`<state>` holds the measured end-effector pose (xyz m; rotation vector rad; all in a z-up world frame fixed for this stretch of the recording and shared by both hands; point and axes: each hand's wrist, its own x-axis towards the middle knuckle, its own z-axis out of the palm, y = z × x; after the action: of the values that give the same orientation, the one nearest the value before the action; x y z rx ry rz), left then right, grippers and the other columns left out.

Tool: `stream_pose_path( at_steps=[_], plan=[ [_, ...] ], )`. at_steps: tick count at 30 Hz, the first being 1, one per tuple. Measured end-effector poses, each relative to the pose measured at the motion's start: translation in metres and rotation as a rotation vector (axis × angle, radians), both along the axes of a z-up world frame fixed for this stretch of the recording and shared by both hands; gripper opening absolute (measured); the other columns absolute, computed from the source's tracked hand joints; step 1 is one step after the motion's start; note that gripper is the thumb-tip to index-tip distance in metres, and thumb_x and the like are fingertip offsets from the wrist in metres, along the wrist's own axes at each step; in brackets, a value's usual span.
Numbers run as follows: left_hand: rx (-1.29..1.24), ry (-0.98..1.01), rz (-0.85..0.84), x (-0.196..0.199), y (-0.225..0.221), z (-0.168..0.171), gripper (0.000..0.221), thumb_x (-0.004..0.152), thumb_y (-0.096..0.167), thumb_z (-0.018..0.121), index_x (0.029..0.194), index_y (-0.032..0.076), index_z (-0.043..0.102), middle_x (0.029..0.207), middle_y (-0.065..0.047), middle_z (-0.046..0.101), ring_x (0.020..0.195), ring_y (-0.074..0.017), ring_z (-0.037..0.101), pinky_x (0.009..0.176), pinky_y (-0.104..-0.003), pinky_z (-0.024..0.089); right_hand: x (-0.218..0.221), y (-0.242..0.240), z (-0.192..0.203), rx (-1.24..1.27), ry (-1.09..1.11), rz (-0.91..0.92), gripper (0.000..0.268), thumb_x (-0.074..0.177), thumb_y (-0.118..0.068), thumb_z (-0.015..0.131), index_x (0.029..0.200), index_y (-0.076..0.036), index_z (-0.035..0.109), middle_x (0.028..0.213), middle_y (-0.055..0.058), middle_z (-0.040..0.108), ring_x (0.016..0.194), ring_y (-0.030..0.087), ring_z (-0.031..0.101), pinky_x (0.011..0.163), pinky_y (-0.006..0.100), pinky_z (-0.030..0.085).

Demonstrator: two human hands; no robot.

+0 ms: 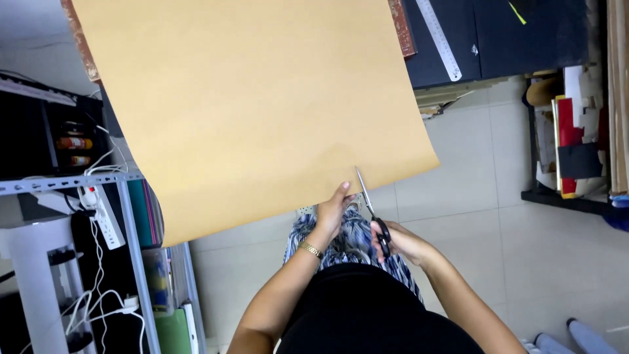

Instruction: The person unfolds a large sheet of brown paper, cuts it in half with scissors, then uses a paper cutter to trim the pieces into smaller rectangles. The cut pieces are stacked on the table.

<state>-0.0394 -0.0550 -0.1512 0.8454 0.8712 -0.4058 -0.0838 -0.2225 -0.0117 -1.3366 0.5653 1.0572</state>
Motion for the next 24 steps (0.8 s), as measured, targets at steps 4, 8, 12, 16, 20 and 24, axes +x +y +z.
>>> stream_pose_path(
  at_steps=[4,8,12,16,20,24],
  plan=[
    [0.038,0.006,-0.005,-0.001,0.001,0.000,0.050,0.090,0.015,0.083,0.133,0.004,0.058,0.118,-0.011,0.069,0.090,-0.0273,0.075,0.084,-0.038,0.068,0.000,0.001,-0.003,0.012,0.008,0.006,0.054,0.097,-0.061,0.058,0.096,-0.007,0.060,0.074,0.011,0.060,0.056,0.029,0.073,0.056,0.034,0.049],
    [0.053,-0.017,0.003,0.004,0.000,-0.009,0.049,0.090,0.014,0.083,0.132,0.004,0.059,0.117,-0.013,0.070,0.089,-0.0282,0.075,0.082,-0.040,0.068,0.002,0.005,-0.001,0.042,-0.009,-0.015,0.052,0.099,-0.059,0.056,0.096,-0.008,0.058,0.068,0.011,0.059,0.053,0.029,0.070,0.054,0.034,0.048],
    [0.069,-0.002,0.001,0.009,-0.004,-0.008,0.051,0.089,0.012,0.083,0.133,0.002,0.058,0.117,-0.014,0.070,0.086,-0.0270,0.075,0.081,-0.037,0.068,0.001,0.006,0.000,0.067,-0.042,-0.037,0.048,0.103,-0.055,0.051,0.097,-0.008,0.056,0.062,0.008,0.054,0.046,0.025,0.065,0.052,0.031,0.044],
    [0.079,0.009,-0.002,0.012,-0.004,-0.001,0.052,0.088,0.011,0.083,0.133,0.002,0.058,0.116,-0.015,0.070,0.085,-0.0285,0.076,0.079,-0.038,0.069,-0.002,0.007,-0.003,0.079,-0.065,-0.067,0.043,0.105,-0.049,0.053,0.097,-0.007,0.055,0.058,0.008,0.052,0.041,0.023,0.060,0.047,0.029,0.042],
    [0.091,0.018,-0.012,0.014,-0.005,-0.005,0.052,0.088,0.010,0.082,0.133,0.001,0.058,0.114,-0.014,0.070,0.082,-0.0277,0.077,0.078,-0.036,0.069,-0.005,0.007,-0.005,0.104,-0.075,-0.126,0.036,0.106,-0.040,0.053,0.096,-0.005,0.053,0.055,0.008,0.047,0.036,0.021,0.054,0.043,0.028,0.038],
    [0.096,0.017,-0.013,0.015,-0.005,0.003,0.048,0.088,0.010,0.082,0.128,-0.001,0.059,0.109,-0.016,0.070,0.082,-0.0292,0.076,0.078,-0.036,0.069,-0.005,0.011,-0.001,0.118,-0.074,-0.176,0.033,0.106,-0.036,0.054,0.095,-0.005,0.053,0.053,0.009,0.048,0.034,0.020,0.051,0.038,0.026,0.038]
  ],
)
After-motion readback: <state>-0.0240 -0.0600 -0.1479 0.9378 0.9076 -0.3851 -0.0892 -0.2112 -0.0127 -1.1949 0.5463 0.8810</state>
